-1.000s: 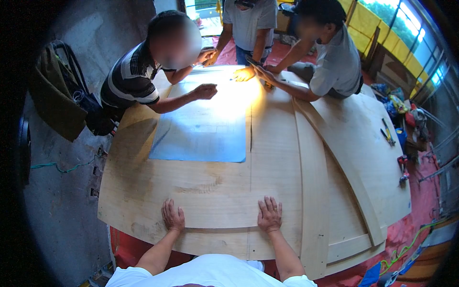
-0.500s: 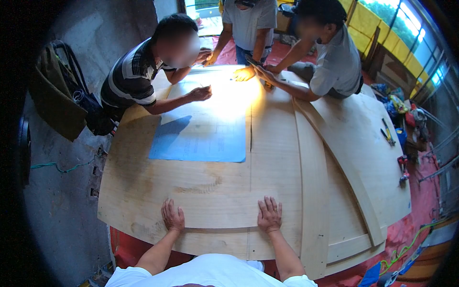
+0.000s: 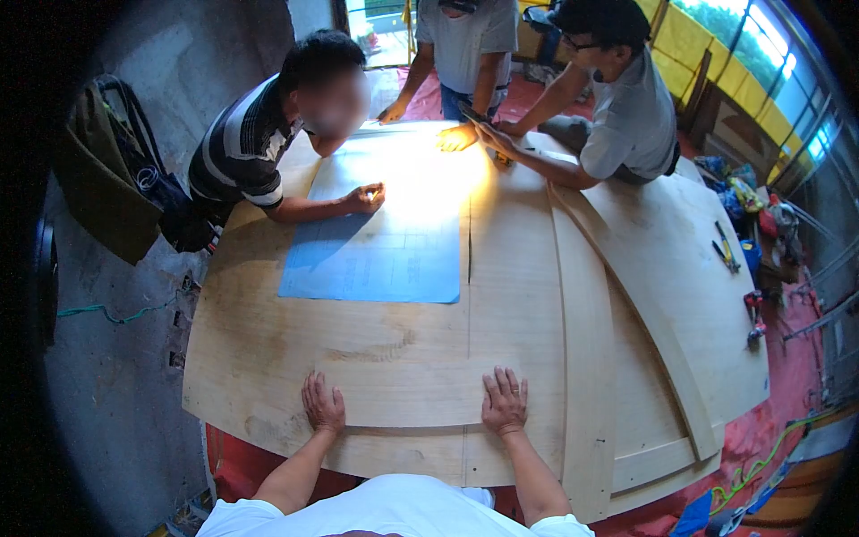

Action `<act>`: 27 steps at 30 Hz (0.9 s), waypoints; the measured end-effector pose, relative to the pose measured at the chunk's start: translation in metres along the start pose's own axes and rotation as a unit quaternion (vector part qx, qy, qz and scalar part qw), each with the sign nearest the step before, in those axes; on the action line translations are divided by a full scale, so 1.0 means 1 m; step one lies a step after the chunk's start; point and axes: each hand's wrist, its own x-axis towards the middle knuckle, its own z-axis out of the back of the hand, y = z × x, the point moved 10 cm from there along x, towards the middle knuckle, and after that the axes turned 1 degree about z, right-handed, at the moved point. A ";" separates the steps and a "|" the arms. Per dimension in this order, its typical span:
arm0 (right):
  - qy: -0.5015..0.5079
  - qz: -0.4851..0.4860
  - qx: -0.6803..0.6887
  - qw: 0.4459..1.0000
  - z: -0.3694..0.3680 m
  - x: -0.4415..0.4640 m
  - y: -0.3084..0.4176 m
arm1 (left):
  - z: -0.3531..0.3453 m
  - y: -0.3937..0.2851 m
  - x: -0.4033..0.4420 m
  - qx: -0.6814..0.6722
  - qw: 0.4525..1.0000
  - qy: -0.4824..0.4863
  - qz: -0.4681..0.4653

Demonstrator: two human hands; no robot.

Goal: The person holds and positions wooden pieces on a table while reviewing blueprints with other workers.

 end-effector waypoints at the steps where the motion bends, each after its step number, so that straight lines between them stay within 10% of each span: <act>1: -0.001 0.001 -0.001 1.000 0.000 0.000 0.000 | -0.002 0.002 0.000 -0.001 1.000 0.006 0.002; 27: -0.002 -0.003 0.003 1.000 0.004 0.001 0.002 | -0.002 0.002 0.000 -0.003 1.000 0.006 0.010</act>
